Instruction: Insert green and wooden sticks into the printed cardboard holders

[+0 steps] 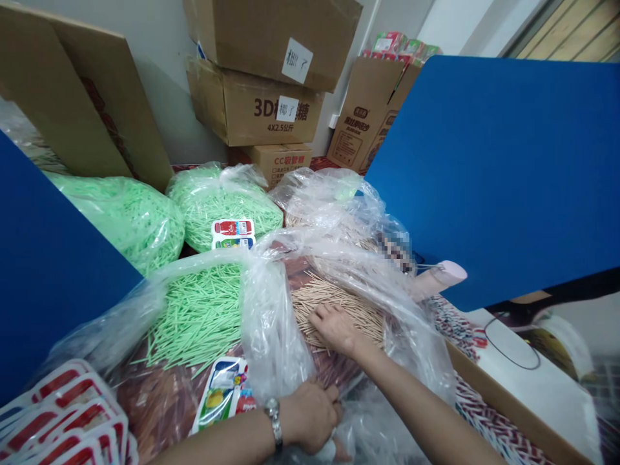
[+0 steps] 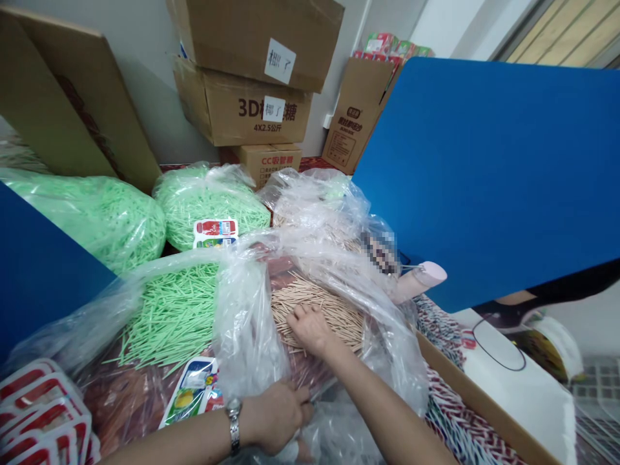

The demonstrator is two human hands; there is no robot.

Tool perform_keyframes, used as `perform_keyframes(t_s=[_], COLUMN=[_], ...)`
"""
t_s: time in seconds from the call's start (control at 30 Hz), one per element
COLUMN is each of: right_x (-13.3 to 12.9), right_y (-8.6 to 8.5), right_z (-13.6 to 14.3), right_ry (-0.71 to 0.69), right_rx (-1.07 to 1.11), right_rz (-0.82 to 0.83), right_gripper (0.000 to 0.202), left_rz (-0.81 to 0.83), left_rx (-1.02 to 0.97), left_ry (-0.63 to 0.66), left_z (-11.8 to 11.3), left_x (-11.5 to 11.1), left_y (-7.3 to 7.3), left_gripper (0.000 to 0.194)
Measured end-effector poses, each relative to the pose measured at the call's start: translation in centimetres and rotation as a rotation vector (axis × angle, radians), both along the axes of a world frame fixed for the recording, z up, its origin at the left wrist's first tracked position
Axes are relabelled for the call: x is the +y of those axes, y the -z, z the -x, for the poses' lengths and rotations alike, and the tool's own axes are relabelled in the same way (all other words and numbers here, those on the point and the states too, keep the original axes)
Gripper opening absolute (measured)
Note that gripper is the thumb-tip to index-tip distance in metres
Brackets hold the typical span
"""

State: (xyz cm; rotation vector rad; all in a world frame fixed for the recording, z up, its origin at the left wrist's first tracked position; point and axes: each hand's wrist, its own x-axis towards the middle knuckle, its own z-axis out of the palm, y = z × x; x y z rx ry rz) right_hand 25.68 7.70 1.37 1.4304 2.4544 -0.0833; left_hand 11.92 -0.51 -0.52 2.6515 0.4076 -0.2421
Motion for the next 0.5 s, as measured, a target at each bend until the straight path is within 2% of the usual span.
perform_keyframes(t_s=[0.1, 0.23, 0.4, 0.5], right_x=[-0.1, -0.1, 0.2, -0.5], right_y=[0.7, 1.2, 0.3, -0.1], right_z=[0.1, -1.0, -2.4, -2.6], right_ry=[0.019, 0.122, 0.260, 0.271], right_rx=[-0.019, -0.036, -0.023, -0.005], right_rz=[-0.002, -0.029, -0.093, -0.114], right_gripper=[0.020, 0.018, 0.026, 0.027], left_rz=[-0.008, -0.016, 0.014, 0.012], left_rx=[0.014, 0.006, 0.022, 0.010], left_ry=[0.004, -0.011, -0.008, -0.012], left_z=[0.0, -0.1, 0.0, 0.1], left_x=[-0.1, -0.2, -0.1, 0.0], left_y=[0.2, 0.5, 0.5, 0.5], left_gripper=[0.050, 0.048, 0.053, 0.055])
